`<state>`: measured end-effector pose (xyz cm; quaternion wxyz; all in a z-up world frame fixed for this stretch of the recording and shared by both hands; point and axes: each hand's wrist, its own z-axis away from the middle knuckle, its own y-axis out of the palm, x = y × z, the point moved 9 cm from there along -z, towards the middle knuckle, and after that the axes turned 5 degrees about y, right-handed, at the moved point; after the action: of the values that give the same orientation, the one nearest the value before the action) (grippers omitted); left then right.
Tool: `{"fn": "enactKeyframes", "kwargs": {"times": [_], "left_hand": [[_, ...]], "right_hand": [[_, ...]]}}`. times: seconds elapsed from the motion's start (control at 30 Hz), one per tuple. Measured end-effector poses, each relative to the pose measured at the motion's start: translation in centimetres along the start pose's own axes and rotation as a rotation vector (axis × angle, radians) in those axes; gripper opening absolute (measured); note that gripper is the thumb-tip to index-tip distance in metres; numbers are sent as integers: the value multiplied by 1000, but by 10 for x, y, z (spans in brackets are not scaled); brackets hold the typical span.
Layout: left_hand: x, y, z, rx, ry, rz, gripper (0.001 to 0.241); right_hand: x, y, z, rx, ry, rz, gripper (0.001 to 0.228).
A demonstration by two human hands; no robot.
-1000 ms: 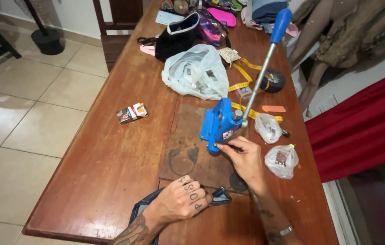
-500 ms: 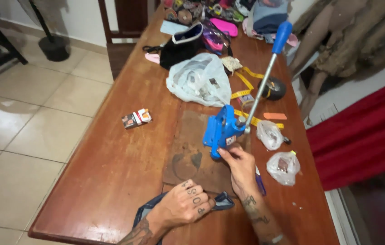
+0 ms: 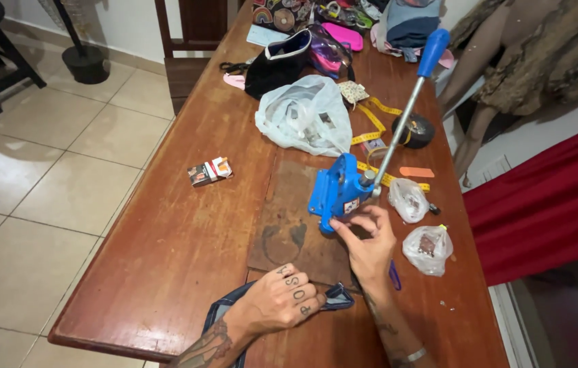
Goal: The person uses a blue manual rivet press to attach metal snap fasteners to a denim waistband. They position the fabric under the press, insert a snap, and operate the lever to set it, repeating the process for multiple snaps along the waistband.
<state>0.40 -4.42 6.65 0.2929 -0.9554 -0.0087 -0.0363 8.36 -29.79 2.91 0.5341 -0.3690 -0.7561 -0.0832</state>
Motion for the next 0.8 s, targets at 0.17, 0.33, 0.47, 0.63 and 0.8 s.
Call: {"fn": "enactKeyframes", "kwargs": {"times": [0.17,0.33,0.47,0.63,0.8], "left_hand": [[1,5,6,24,-18,9,26],[0,-4,-6,-4,-30,35,32],[3,-9,-7,-12,-11,-12,25],[22,4,4,41,-94,25,20],[45,13,0,184,-122,104,24]], "right_hand": [[29,3,1,59,52,107,49],[32,-4,0,110,4,164,47],[29,-24,2,126,81,48,58],[90,-38,46,378,-443,194,22],[99,-34,32,299,-453,293,20]]}}
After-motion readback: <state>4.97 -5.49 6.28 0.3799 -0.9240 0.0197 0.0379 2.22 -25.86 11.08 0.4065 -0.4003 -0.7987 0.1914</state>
